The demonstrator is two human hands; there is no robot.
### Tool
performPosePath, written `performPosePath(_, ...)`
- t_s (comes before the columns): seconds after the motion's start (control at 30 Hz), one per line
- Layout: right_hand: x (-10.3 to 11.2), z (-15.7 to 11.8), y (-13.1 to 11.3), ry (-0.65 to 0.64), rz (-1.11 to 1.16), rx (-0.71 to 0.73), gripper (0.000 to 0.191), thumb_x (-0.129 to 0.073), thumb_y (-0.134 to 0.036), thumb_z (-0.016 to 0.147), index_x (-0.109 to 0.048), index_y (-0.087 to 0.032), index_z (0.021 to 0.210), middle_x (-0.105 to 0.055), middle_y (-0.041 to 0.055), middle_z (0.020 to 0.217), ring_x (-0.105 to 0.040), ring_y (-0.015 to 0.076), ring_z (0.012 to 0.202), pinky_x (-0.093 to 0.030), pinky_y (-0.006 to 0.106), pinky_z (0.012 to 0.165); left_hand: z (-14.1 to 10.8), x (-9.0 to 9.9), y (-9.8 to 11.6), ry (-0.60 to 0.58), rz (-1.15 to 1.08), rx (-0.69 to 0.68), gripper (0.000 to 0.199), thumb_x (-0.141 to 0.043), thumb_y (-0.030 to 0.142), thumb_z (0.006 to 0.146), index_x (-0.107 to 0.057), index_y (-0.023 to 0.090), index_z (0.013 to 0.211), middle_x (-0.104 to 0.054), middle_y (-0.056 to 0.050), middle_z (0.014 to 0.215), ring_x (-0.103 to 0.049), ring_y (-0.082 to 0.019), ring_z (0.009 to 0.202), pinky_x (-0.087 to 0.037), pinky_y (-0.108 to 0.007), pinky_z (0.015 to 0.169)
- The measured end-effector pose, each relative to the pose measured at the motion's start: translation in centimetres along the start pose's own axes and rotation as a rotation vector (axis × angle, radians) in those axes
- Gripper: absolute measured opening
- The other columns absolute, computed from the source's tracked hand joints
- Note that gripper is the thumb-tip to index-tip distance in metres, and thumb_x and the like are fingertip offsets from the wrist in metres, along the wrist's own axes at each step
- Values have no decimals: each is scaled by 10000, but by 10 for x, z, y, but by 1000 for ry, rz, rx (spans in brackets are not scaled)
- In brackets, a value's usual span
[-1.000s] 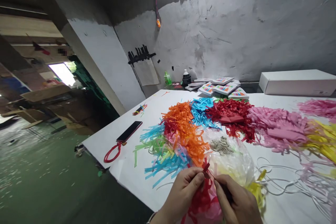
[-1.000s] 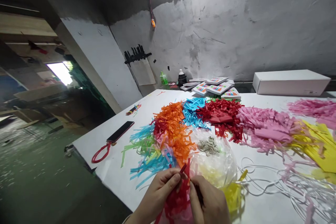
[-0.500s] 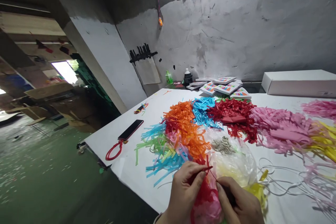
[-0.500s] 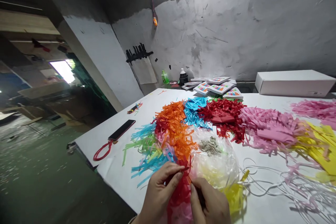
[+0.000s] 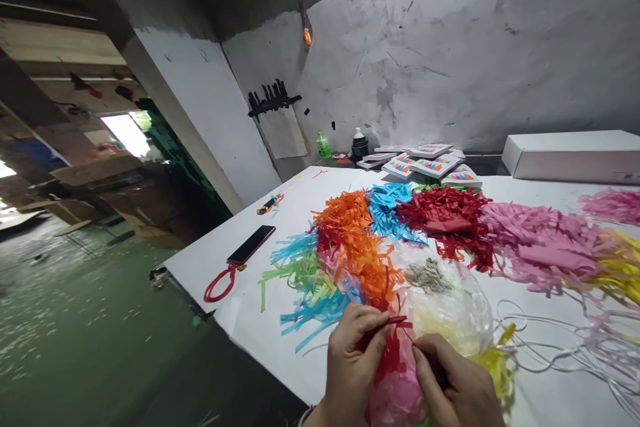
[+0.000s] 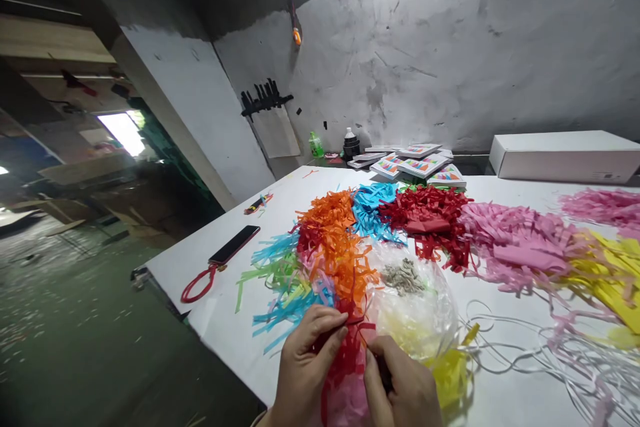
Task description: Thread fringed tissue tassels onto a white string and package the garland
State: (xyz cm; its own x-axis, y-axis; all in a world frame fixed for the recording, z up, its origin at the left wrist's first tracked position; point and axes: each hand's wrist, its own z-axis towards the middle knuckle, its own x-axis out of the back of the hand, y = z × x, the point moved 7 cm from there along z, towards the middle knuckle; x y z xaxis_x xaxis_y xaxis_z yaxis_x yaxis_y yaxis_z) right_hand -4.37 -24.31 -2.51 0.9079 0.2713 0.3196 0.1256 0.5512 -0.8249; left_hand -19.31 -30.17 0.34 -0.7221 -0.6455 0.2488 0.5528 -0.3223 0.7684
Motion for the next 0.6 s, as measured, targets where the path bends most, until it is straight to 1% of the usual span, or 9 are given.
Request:
performPosePath(0.13,-3,2,4,-54,44,-73,272,-487,-425,969,-646,-245,843,-645,-31,683,-604,125,568,-430,218,569,-1,-3,6,-36,-10,-137,229,-664,57,872,-742,241,983,-703,-30,889,-633,-173,854,-524,-276,761)
performPosePath(0.23,0,3,13,-42,132,-216,302,-525,-493,941,-665,-236,870,-671,-12,743,-631,134,624,-453,213,596,-3,-7,11,-94,-28,-222,244,-655,20,859,-724,227,970,-709,-38,888,-613,-179,855,-509,-299,775)
performPosePath(0.33,0,2,27,-50,231,-368,393,-577,-559,900,-651,-217,1079,-617,-28,654,-584,132,557,-437,211,528,-5,-10,13,-129,-57,-234,246,-629,1,861,-707,217,950,-716,-45,880,-593,-183,842,-493,-310,766)
performPosePath(0.4,-6,2,32,-139,334,-431,518,-607,-590,873,-607,-197,1211,-578,-42,602,-559,133,528,-419,209,489,-6,-11,14,-140,-80,-223,227,-625,15,871,-703,220,929,-719,-45,866,-583,-183,834,-483,-309,763)
performPosePath(0.43,-10,1,33,-201,395,-455,543,-615,-603,864,-609,-189,1214,-579,-38,597,-556,135,521,-416,210,479,-6,-11,14,-150,-97,-215,210,-622,32,882,-704,222,918,-720,-46,859,-580,-183,833,-478,-311,769)
performPosePath(0.5,-17,1,31,-292,489,-478,510,-623,-623,849,-656,-183,1103,-621,-7,640,-574,139,531,-427,217,480,-6,-13,12,-188,-157,-165,133,-635,117,911,-715,221,896,-715,-51,843,-584,-190,847,-472,-322,794)
performPosePath(0.53,-17,1,30,-293,497,-472,481,-623,-626,847,-673,-184,1032,-634,4,656,-585,142,544,-440,220,494,-5,-15,9,-215,-206,-110,83,-650,195,923,-724,217,893,-709,-57,839,-590,-198,854,-473,-328,800)
performPosePath(0.57,-16,2,27,-268,475,-446,453,-619,-621,850,-683,-189,971,-638,6,657,-592,144,554,-454,221,513,-4,-17,5,-238,-262,-30,113,-661,292,927,-730,210,892,-699,-64,838,-597,-205,850,-476,-330,793)
performPosePath(0.6,-14,3,24,-227,426,-403,426,-613,-610,858,-689,-197,926,-635,3,648,-597,143,565,-464,218,535,-4,-19,-1,-255,-316,66,202,-672,390,914,-734,200,889,-686,-70,840,-603,-208,835,-479,-324,770)
